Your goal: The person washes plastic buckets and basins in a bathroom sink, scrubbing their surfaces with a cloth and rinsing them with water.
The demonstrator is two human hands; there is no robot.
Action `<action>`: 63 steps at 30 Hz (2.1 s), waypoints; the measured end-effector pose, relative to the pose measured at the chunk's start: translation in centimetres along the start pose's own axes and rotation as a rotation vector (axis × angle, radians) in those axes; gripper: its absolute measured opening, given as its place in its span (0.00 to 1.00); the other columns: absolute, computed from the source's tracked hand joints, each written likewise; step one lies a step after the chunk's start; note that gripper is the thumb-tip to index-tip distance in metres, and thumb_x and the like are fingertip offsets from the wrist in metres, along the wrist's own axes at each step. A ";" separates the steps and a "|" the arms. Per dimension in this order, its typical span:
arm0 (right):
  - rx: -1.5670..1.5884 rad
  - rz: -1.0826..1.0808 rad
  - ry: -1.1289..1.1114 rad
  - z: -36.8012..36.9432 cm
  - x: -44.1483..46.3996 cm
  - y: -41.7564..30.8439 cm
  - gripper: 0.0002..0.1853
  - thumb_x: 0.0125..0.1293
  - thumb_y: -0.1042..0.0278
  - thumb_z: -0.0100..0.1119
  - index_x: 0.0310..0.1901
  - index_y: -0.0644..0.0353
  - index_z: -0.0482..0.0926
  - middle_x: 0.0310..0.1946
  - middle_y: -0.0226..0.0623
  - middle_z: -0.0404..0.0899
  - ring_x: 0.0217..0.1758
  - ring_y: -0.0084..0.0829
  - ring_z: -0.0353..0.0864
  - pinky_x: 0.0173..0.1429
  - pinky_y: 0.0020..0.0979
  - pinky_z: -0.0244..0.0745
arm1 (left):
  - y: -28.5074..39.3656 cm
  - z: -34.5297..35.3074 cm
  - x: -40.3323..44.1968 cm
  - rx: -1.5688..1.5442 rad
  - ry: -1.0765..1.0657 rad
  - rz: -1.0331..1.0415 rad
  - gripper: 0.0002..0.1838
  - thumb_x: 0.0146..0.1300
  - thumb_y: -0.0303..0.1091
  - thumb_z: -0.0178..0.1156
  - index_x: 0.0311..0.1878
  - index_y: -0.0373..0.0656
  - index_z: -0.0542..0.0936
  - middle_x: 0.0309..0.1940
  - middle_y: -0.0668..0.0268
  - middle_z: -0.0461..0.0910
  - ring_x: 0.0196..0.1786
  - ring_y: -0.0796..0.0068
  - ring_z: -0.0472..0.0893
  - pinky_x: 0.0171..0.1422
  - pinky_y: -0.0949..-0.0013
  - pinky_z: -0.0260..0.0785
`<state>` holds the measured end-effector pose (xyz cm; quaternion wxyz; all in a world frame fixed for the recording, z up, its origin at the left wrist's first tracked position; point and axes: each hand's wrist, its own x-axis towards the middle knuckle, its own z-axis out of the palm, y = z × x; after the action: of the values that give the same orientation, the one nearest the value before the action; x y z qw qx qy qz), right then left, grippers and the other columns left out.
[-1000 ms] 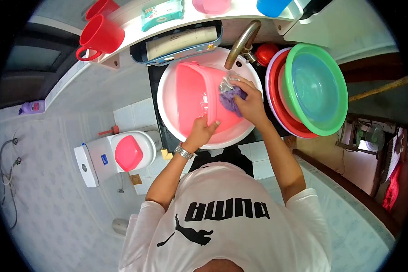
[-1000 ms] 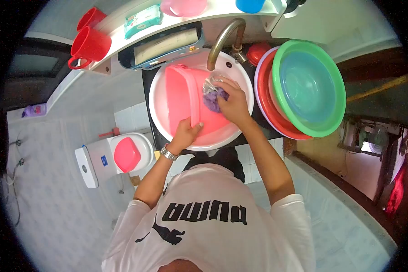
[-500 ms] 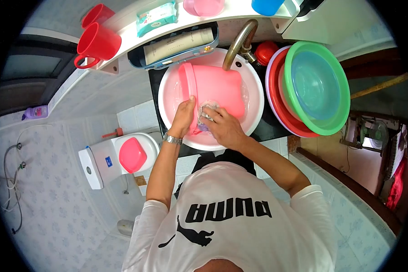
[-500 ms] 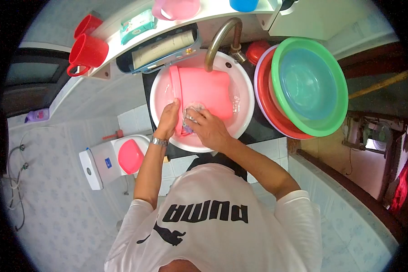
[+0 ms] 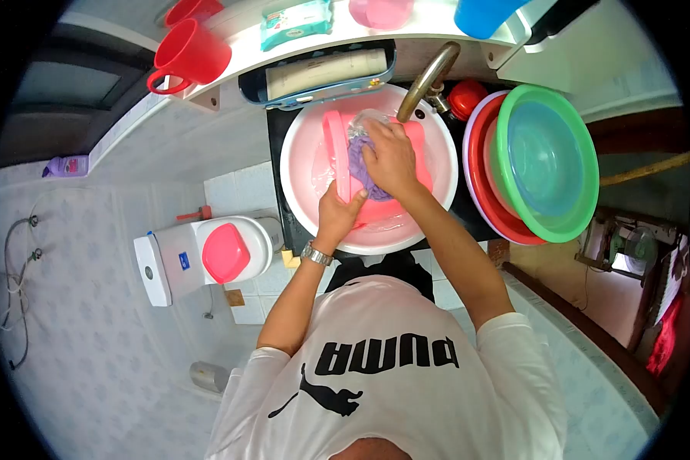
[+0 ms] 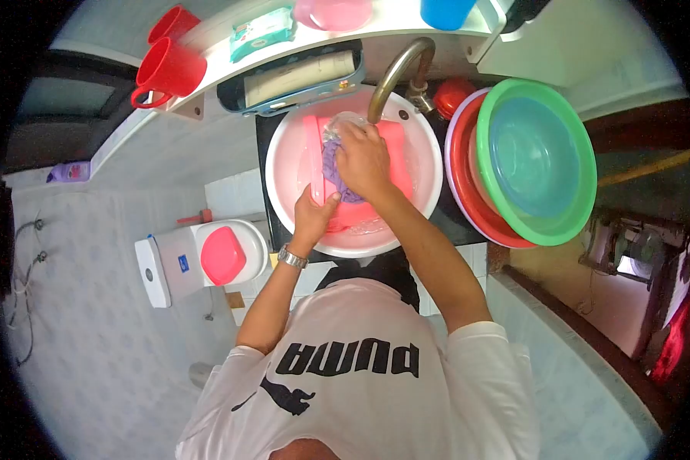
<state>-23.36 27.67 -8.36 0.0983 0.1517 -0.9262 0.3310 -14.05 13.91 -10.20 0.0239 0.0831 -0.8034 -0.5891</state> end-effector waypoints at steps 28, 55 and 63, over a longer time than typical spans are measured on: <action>0.173 0.208 -0.064 -1.3 1.1 -0.2 0.20 0.65 0.60 0.59 0.55 0.60 0.81 0.57 0.52 0.76 0.61 0.50 0.74 0.62 0.42 0.70 | -1.2 -1.7 1.3 0.173 -0.126 -0.037 0.24 0.61 0.46 0.66 0.40 0.28 0.78 0.21 0.45 0.78 0.29 0.46 0.81 0.37 0.51 0.72; 0.148 -0.211 -0.185 -1.6 -3.7 -3.6 0.14 0.54 0.64 0.62 0.44 0.50 0.85 0.56 0.34 0.77 0.66 0.42 0.69 0.61 0.55 0.64 | -0.6 -1.5 1.4 0.068 -0.130 0.014 0.18 0.60 0.36 0.64 0.40 0.27 0.76 0.18 0.46 0.77 0.24 0.48 0.81 0.34 0.54 0.73; 0.001 -0.277 -0.045 2.5 3.1 -1.5 0.13 0.59 0.65 0.62 0.47 0.49 0.84 0.57 0.34 0.78 0.66 0.45 0.71 0.62 0.56 0.63 | -0.6 -1.3 0.3 0.321 -0.103 0.041 0.19 0.61 0.39 0.64 0.35 0.27 0.77 0.25 0.42 0.79 0.31 0.45 0.81 0.36 0.52 0.71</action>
<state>-25.89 24.30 -8.48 0.1225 0.2855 -0.8982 0.3111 -14.16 12.49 -10.44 -0.0186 0.0392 -0.8888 -0.4561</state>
